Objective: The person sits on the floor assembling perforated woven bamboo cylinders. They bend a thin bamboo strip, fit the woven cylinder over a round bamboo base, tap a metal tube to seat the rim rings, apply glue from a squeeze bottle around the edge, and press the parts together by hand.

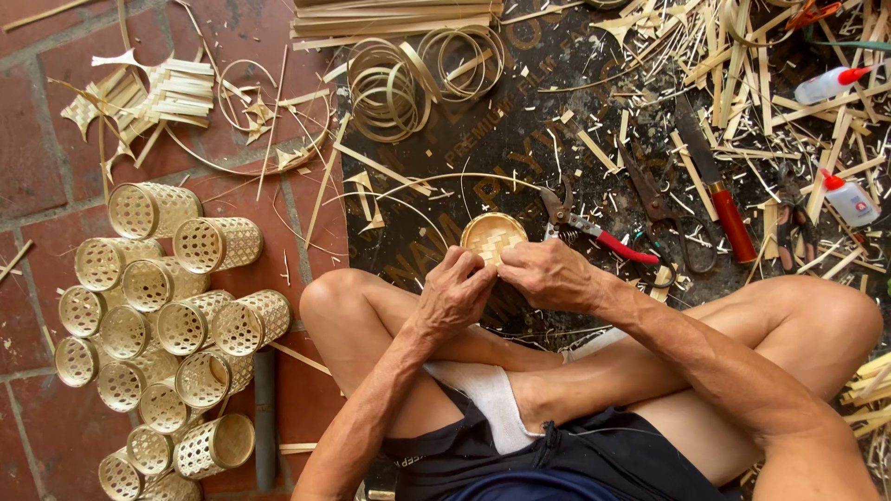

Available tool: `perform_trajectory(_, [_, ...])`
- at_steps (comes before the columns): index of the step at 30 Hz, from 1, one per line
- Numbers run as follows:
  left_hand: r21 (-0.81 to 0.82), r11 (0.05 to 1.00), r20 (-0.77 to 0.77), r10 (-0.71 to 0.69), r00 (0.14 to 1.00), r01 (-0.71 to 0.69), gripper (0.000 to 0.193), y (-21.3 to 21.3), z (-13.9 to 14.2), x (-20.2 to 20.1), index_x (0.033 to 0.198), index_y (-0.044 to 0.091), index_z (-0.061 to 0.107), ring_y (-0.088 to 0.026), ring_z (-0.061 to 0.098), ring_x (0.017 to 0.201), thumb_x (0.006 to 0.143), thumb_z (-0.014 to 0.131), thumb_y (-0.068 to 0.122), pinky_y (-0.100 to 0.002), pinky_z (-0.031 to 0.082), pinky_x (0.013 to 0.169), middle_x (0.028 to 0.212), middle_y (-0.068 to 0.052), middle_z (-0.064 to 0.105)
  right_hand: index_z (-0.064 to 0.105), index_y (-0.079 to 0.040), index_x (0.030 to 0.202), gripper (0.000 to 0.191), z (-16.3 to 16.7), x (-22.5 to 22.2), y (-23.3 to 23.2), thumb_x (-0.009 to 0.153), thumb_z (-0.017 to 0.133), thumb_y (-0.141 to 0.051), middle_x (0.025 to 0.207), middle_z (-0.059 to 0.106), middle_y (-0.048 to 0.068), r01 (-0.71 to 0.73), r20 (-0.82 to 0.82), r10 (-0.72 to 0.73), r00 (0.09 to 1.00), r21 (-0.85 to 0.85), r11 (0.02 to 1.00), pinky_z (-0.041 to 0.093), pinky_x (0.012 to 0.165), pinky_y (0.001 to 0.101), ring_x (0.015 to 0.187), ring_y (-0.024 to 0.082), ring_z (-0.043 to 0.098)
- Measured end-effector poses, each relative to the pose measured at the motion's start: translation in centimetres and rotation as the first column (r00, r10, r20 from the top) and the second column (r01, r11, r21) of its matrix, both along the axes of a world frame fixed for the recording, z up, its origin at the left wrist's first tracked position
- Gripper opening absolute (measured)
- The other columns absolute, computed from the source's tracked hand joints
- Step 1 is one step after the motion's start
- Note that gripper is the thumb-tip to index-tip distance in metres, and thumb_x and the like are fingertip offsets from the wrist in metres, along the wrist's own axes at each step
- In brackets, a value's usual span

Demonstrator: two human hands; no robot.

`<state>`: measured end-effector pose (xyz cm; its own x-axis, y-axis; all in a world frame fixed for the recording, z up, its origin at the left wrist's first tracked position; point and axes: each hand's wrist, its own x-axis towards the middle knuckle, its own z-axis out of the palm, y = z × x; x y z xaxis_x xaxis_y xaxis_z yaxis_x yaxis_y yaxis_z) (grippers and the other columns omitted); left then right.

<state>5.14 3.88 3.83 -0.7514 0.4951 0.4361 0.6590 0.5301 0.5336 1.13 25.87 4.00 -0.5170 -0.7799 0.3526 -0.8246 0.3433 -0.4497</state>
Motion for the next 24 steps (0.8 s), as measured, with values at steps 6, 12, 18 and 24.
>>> perform_trajectory(6, [-0.048, 0.993, 0.079, 0.114, 0.990, -0.111, 0.024, 0.2, 0.6, 0.2, 0.106, 0.008, 0.070, -0.027, 0.059, 0.089, 0.083, 0.076, 0.006, -0.036, 0.053, 0.073, 0.092, -0.006, 0.060, 0.060, -0.005, 0.090, 0.010, 0.0, -0.4, -0.5, 0.082, 0.065, -0.007, 0.081, 0.058, 0.008, 0.042, 0.092, -0.044, 0.995, 0.021, 0.999, 0.054, 0.056, 0.0382, 0.070, 0.027, 0.065])
perform_trajectory(12, [-0.025, 0.997, 0.027, 0.077, 0.997, -0.077, 0.023, -0.5, 0.8, -0.3, 0.104, 0.008, 0.071, -0.026, 0.059, 0.085, 0.082, 0.076, 0.006, -0.036, 0.052, 0.072, 0.090, -0.006, 0.060, 0.057, -0.003, 0.089, 0.012, 0.1, 0.1, -0.8, 0.081, 0.065, -0.005, 0.081, 0.057, 0.010, 0.046, 0.050, -0.046, 0.998, -0.004, 0.999, 0.053, 0.056, 0.0383, 0.070, 0.027, 0.065])
perform_trajectory(18, [-0.063, 0.983, 0.010, 0.174, 0.985, -0.173, 0.016, 0.2, 0.0, 0.4, 0.093, 0.011, 0.067, -0.026, 0.060, 0.085, 0.079, 0.074, 0.007, -0.036, 0.053, 0.072, 0.087, -0.004, 0.059, 0.055, -0.003, 0.085, 0.009, -0.1, 1.0, -1.4, 0.084, 0.065, -0.003, 0.078, 0.054, 0.010, 0.131, 0.061, -0.132, 0.989, 0.020, 0.991, 0.053, 0.056, 0.0375, 0.067, 0.026, 0.062])
perform_trajectory(24, [-0.045, 0.982, 0.034, 0.184, 0.982, -0.183, 0.018, 0.5, -1.2, 0.0, 0.097, 0.010, 0.068, -0.026, 0.058, 0.086, 0.080, 0.073, 0.006, -0.035, 0.052, 0.072, 0.089, -0.006, 0.058, 0.061, -0.006, 0.091, 0.005, -0.5, 0.5, -0.9, 0.091, 0.066, -0.007, 0.079, 0.055, 0.009, 0.160, 0.129, -0.166, 0.978, 0.056, 0.986, 0.052, 0.055, 0.0368, 0.067, 0.025, 0.062])
